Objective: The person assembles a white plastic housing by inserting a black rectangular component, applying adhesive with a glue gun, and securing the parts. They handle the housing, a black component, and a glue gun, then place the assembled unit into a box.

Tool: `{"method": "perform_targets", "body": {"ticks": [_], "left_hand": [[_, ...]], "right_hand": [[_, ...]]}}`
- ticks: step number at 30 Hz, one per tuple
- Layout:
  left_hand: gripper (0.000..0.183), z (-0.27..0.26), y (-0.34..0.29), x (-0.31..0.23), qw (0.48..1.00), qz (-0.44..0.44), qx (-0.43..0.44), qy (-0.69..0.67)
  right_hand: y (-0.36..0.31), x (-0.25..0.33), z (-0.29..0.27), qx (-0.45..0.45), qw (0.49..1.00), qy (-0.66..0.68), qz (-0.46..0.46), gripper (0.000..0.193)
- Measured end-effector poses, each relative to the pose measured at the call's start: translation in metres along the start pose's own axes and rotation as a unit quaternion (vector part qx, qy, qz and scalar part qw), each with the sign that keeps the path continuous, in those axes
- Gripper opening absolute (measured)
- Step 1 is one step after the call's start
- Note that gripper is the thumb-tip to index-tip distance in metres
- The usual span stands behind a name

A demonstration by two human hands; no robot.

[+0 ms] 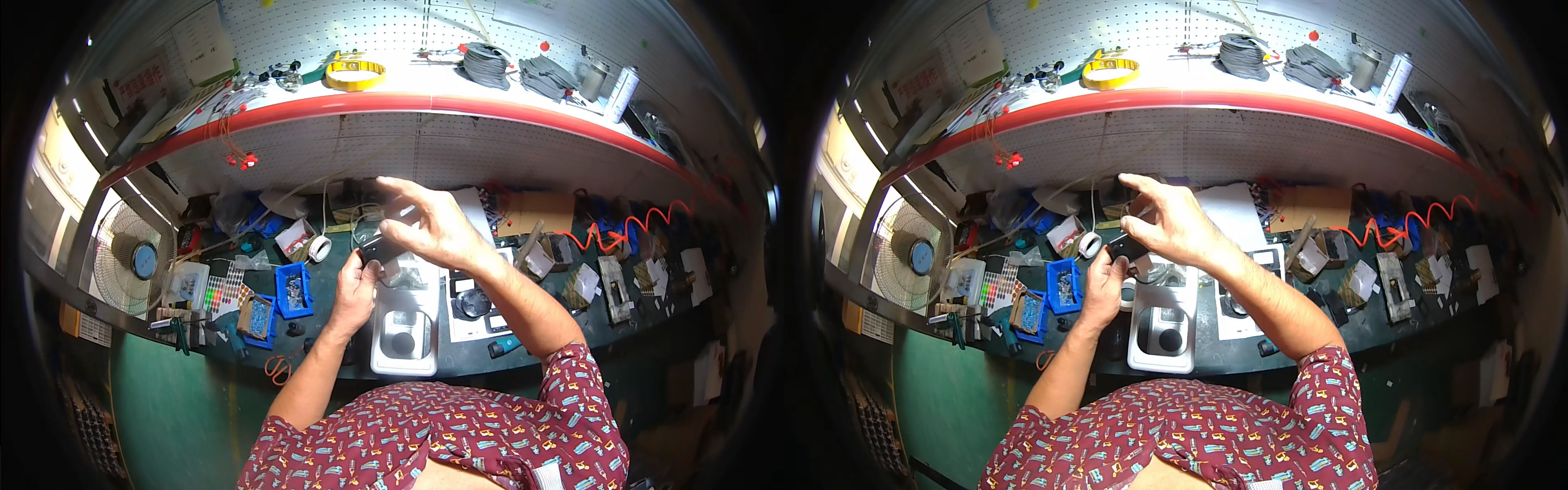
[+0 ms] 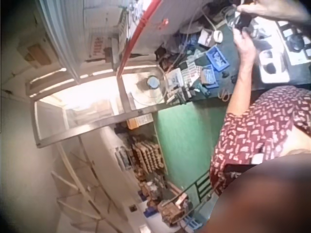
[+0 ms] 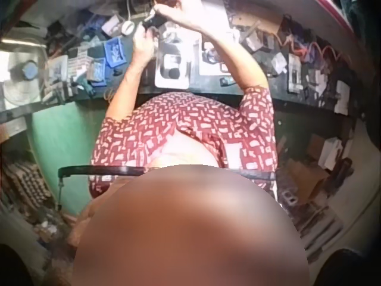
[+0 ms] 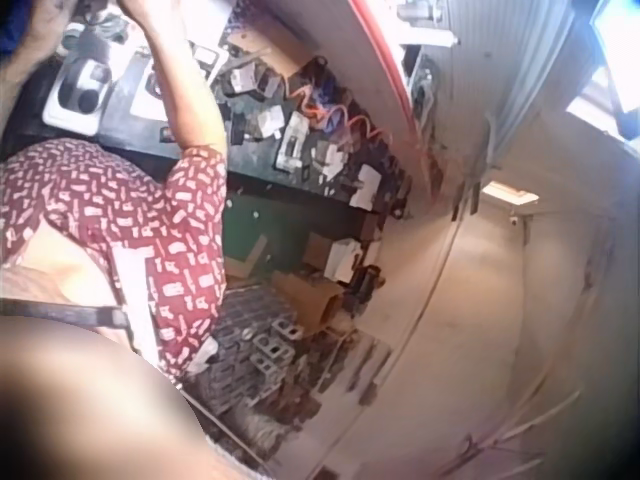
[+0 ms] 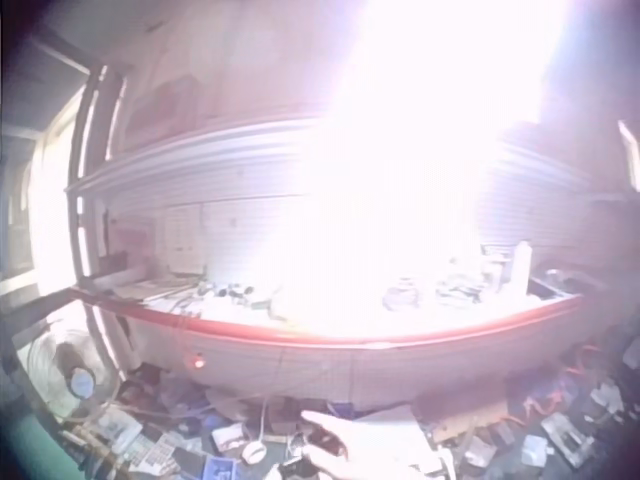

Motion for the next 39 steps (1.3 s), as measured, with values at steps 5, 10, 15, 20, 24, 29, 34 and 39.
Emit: {"method": "perform_targets", "body": {"ticks": [5, 10, 15, 20, 24, 29, 34, 39], "left_hand": [[0.04, 0.006, 0.008, -0.005, 0.982, -0.11, 0.048, -0.144], [0.035, -0.015, 0.03, -0.013, 0.992, -0.084, 0.077, -0.052], [0.029, -0.052, 0.05, -0.004, 0.992, -0.106, 0.007, -0.061], [0.03, -0.11, 0.064, 0.011, 0.962, 0.066, -0.038, 0.261], [0.026, -0.13, 0.024, 0.116, 0.976, -0.167, -0.036, 0.134], [0.027, -0.085, -0.038, 0.212, 0.92, -0.341, -0.01, -0.194], [0.027, -0.021, -0.048, 0.21, 0.876, -0.399, 0.022, -0.271], [0.037, -0.011, -0.056, 0.216, 0.841, -0.429, 0.017, -0.329]], "right_hand": [[-0.003, 0.001, -0.004, -0.049, 0.962, -0.253, -0.085, 0.062], [-0.011, -0.01, -0.025, -0.197, 0.934, -0.272, -0.12, 0.051], [-0.031, -0.077, -0.059, -0.26, 0.963, -0.076, 0.005, 0.037], [-0.092, -0.212, -0.018, -0.234, 0.923, 0.186, 0.244, 0.032], [-0.138, -0.296, 0.042, -0.222, 0.829, 0.343, 0.382, 0.029], [-0.143, -0.315, 0.1, -0.136, 0.774, 0.448, 0.426, 0.033], [-0.132, -0.306, 0.114, -0.093, 0.757, 0.495, 0.416, 0.033], [-0.127, -0.298, 0.116, -0.074, 0.726, 0.56, 0.393, 0.028]]}}
Point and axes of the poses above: each hand's wrist, its own y-axis towards the middle knuckle, its own z-axis out of the palm, x = y × z, the point moved 6 cm from there along y, towards the middle knuckle, and after that the axes turned 7 degrees about z, right-handed, at the moved point
